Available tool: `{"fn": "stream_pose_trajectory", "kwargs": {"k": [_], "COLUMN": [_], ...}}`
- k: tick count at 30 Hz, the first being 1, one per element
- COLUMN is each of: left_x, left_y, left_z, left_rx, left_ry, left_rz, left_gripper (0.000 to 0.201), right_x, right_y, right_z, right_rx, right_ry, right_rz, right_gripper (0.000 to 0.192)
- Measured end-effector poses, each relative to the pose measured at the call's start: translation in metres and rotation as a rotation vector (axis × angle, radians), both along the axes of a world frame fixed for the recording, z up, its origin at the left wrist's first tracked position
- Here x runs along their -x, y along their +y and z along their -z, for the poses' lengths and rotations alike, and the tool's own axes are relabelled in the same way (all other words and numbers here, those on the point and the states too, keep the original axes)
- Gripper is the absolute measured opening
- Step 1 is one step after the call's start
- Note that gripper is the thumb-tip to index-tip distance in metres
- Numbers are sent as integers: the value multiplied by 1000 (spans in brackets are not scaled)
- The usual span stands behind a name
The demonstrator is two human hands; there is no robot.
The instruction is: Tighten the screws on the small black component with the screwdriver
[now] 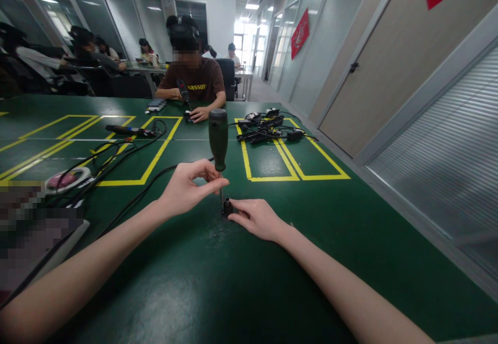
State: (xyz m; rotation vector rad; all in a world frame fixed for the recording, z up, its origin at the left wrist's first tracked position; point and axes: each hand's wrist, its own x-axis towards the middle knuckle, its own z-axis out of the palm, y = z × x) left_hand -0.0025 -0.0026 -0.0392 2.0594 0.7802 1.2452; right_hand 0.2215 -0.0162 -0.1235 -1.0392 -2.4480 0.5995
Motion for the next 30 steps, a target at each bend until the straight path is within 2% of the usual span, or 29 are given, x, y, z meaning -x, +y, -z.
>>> {"fn": "stream_pose_trajectory", "kwargs": {"k": [7,10,16,30], "left_x": [-6,-7,-5,-3], "left_y": [-4,-8,-9,-7], "left_z": [0,-2,-2,1], "left_rx": [183,213,154,46], "left_ry": [-46,-62,-88,-29], "left_rz": [13,44,67,55], "left_gripper": [23,27,42,34], "right_x": [1,1,1,2], "right_y": [0,0,0,-1], "right_z": [-2,-2,-2,-3], "right_rx": [-4,-7,-6,-15], "right_ry": [-7,-8,-1,20], "right_rz": [5,5,2,-4], "right_gripper": [33,31,28,26]}}
